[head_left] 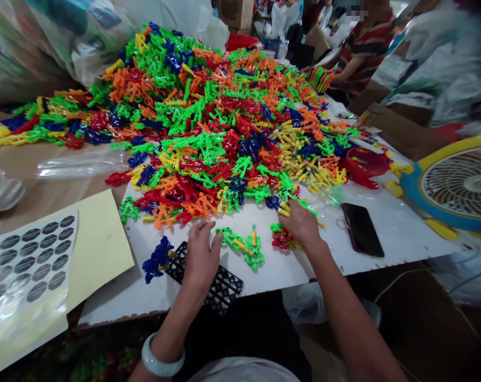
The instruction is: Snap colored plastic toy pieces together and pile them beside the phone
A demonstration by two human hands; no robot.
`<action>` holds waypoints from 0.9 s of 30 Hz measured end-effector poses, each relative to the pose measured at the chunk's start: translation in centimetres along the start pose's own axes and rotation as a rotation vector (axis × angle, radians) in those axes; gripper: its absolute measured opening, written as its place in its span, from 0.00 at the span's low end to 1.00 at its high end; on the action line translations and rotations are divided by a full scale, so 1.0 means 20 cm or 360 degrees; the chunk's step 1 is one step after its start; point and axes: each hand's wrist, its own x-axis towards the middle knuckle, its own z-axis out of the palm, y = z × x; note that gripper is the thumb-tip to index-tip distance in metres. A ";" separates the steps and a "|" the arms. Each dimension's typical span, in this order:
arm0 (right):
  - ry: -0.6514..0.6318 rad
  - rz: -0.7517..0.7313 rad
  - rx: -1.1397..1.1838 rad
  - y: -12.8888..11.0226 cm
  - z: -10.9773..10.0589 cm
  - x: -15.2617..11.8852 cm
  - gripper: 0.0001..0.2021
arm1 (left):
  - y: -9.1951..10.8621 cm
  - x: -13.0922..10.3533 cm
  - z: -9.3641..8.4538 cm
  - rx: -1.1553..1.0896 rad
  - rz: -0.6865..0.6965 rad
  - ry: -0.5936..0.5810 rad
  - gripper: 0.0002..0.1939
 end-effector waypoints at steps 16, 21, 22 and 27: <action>-0.0470 -0.0563 0.1189 -0.29 -0.12 -0.40 0.18 | 0.18 -0.06 0.07 -0.1135 -0.0430 -0.0312 0.12; -0.0656 -0.0427 0.1692 -0.37 -0.02 -0.46 0.10 | 0.10 -0.07 0.00 -0.1303 -0.0590 -0.0095 0.13; -0.0647 -0.0370 0.1767 -0.38 0.00 -0.46 0.10 | 0.10 -0.08 0.00 -0.1350 -0.0593 -0.0088 0.13; -0.0556 -0.0180 0.1947 -0.41 0.02 -0.47 0.14 | 0.10 -0.09 0.00 -0.1485 -0.0603 -0.0135 0.13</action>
